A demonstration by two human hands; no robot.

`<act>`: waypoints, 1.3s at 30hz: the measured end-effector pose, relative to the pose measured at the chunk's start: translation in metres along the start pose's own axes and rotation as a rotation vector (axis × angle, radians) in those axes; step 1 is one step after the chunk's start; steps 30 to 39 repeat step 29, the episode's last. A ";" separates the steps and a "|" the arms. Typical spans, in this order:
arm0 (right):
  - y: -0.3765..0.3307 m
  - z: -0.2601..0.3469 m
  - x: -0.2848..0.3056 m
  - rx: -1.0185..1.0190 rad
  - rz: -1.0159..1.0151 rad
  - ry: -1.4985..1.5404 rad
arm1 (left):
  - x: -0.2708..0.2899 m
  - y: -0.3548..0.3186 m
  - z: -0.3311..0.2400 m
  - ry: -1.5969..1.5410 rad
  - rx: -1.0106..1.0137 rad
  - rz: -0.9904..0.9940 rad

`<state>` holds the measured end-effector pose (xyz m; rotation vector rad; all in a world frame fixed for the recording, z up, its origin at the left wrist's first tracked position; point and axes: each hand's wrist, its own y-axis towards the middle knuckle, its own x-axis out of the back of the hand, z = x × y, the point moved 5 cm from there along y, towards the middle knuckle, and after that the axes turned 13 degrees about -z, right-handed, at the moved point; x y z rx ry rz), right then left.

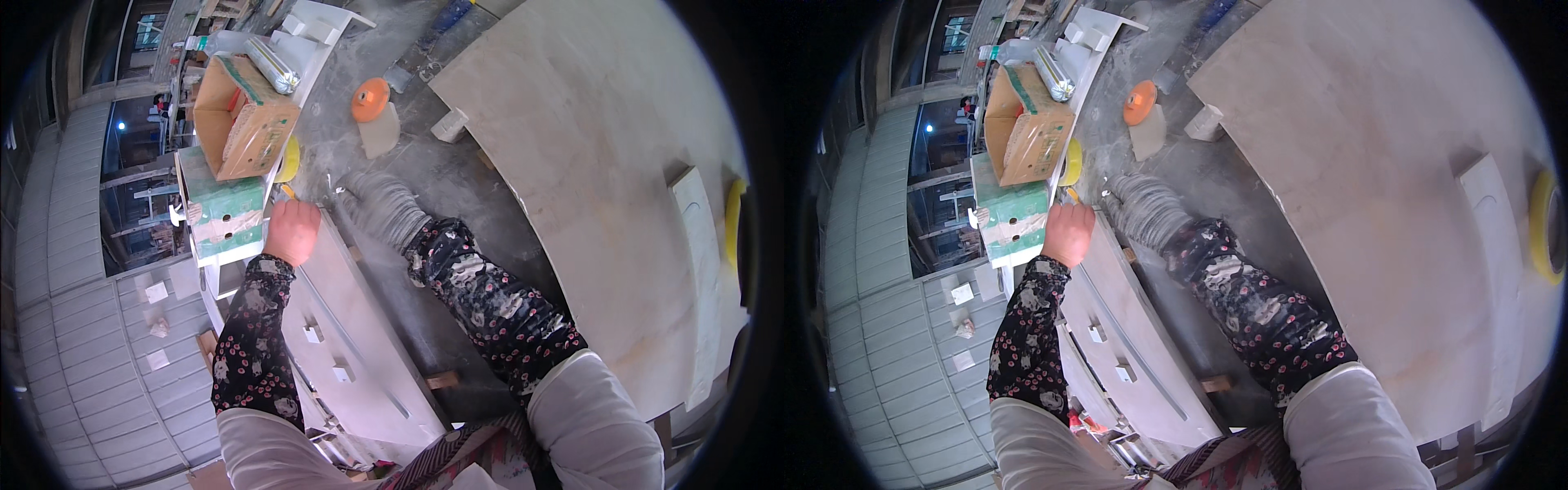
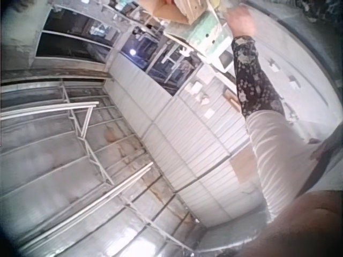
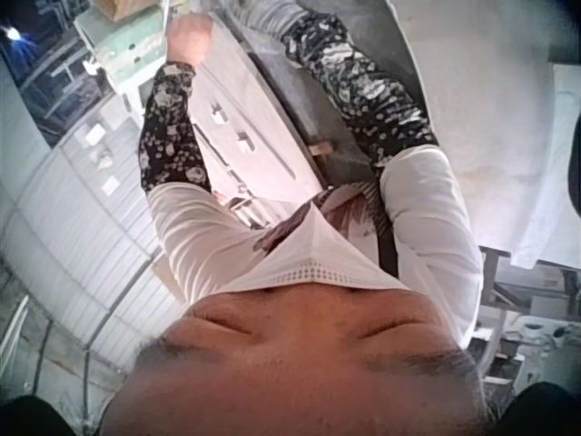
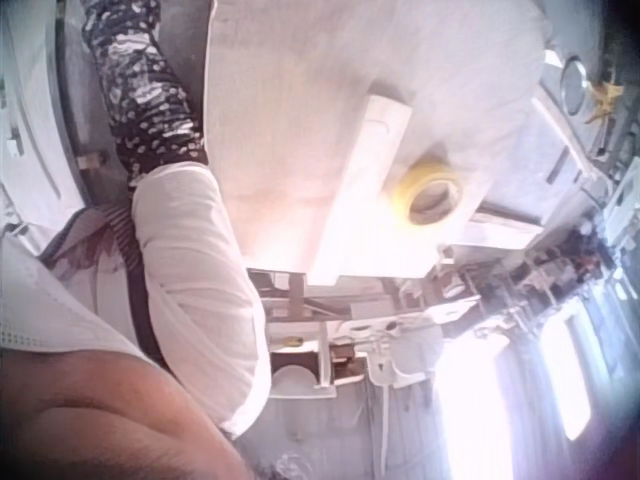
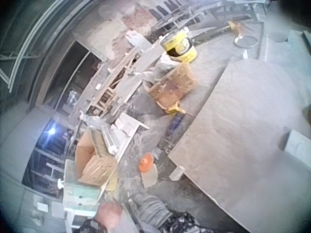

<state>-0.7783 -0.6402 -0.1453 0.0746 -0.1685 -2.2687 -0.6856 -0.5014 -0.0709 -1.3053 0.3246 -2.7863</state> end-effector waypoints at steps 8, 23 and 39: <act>-0.001 0.005 0.003 0.009 -0.012 0.009 | -0.009 0.001 0.010 -0.011 0.001 -0.013; -0.007 0.002 -0.019 0.093 0.136 -0.299 | 0.001 -0.004 0.006 -0.305 0.652 0.122; -0.001 -0.001 -0.070 0.215 0.337 -0.654 | 0.012 -0.002 0.007 -0.226 0.458 0.094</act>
